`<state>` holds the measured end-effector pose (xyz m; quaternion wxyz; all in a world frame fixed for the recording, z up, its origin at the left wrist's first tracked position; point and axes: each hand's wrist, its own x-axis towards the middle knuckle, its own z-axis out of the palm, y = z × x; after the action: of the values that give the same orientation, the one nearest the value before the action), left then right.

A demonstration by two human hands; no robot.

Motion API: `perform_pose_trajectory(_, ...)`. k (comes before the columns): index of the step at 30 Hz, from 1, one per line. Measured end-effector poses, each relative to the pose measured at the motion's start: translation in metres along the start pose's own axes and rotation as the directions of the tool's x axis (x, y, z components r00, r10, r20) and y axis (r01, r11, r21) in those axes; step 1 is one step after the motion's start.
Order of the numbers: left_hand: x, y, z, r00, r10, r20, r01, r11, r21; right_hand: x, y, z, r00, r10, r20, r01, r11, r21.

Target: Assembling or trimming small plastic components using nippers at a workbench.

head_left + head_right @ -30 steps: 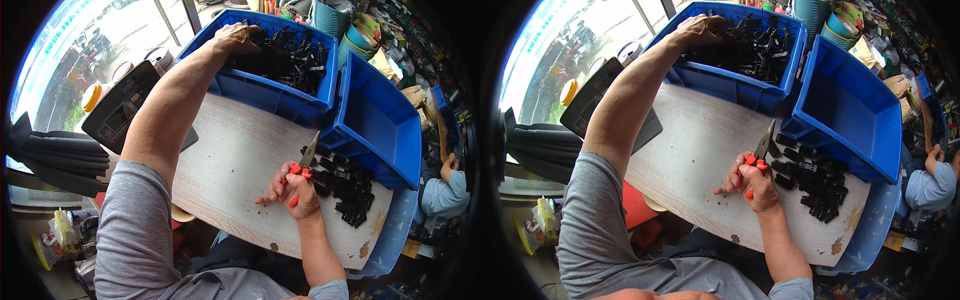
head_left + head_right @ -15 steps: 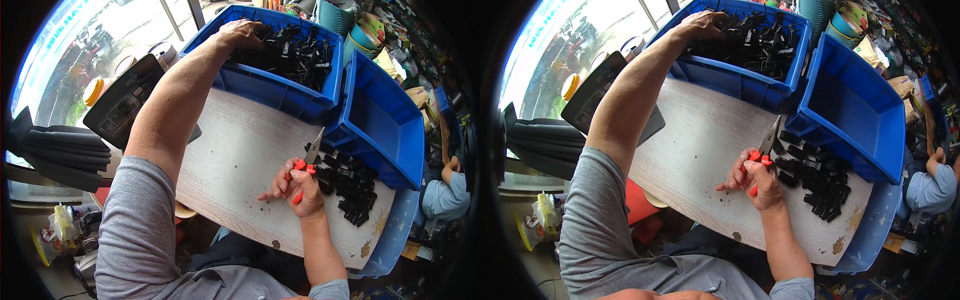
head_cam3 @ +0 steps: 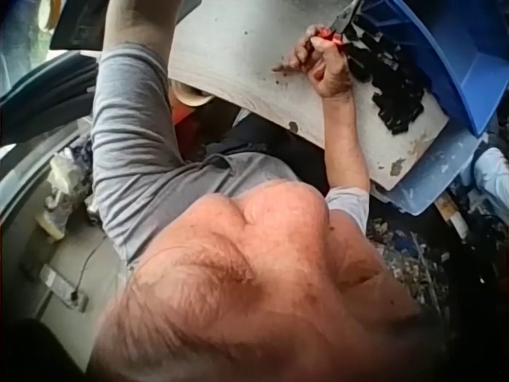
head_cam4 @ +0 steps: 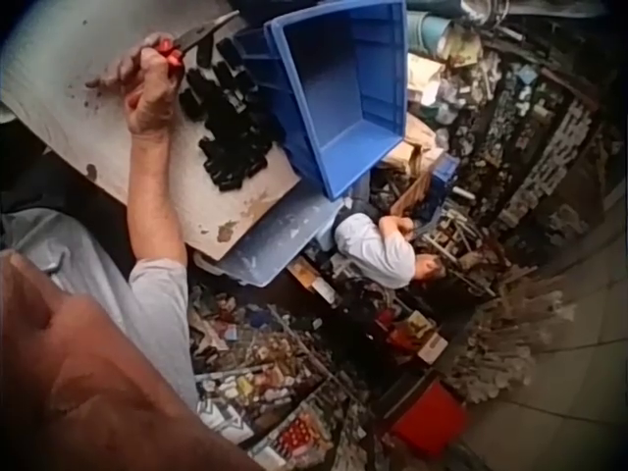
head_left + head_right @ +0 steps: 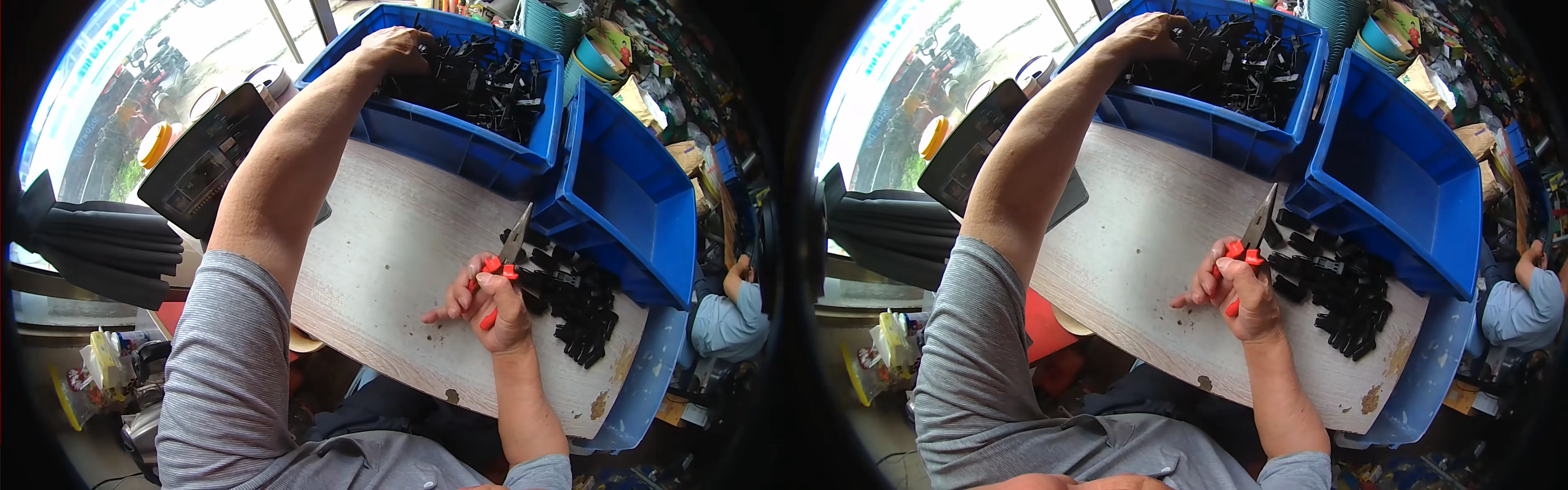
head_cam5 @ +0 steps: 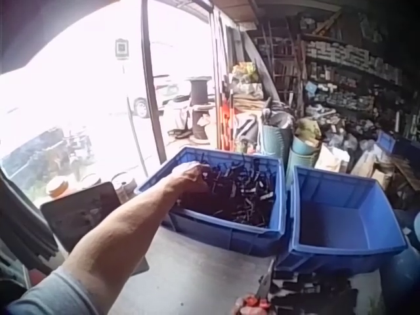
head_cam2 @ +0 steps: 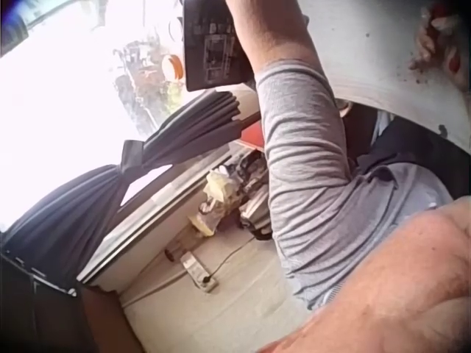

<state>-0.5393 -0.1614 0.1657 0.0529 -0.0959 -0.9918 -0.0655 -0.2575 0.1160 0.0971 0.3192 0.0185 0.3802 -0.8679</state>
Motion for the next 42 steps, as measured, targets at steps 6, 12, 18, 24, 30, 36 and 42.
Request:
perform_pose_trajectory(6, -0.006, 0.005, -0.006, 1.0, -0.012, 0.0, 0.012, 0.999, 0.036, 0.0, 0.001, 0.001, 1.0, -0.005, 0.01, 0.005, 1.0, 0.016)
perform_pose_trajectory(12, -0.002, 0.002, -0.003, 0.993, -0.073, 0.089, 0.079, 0.995, -0.064, -0.001, 0.001, 0.001, 1.0, -0.01, 0.025, 0.01, 1.0, 0.01)
perform_pose_trajectory(18, -0.001, 0.004, -0.003, 1.0, 0.008, 0.02, -0.007, 1.0, -0.014, -0.001, 0.0, 0.001, 1.0, -0.014, -0.009, 0.014, 1.0, -0.007)
perform_pose_trajectory(24, -0.001, -0.002, -0.003, 0.995, -0.049, 0.082, 0.052, 0.998, -0.038, 0.001, 0.002, 0.005, 1.0, 0.0, 0.013, 0.001, 1.0, -0.006)
perform_pose_trajectory(30, -0.003, 0.006, -0.007, 0.998, -0.022, 0.056, 0.022, 1.0, -0.007, -0.002, 0.003, 0.002, 0.999, -0.037, -0.019, 0.036, 0.999, -0.026)
perform_pose_trajectory(36, -0.011, 0.009, -0.013, 0.999, -0.026, 0.018, 0.027, 1.0, -0.017, -0.001, 0.006, 0.003, 0.999, -0.035, -0.042, 0.035, 0.999, 0.004)
perform_pose_trajectory(42, -0.011, 0.01, -0.015, 0.987, -0.109, 0.117, 0.116, 0.991, -0.058, -0.002, 0.006, 0.006, 0.999, -0.034, -0.042, 0.032, 0.999, -0.033)
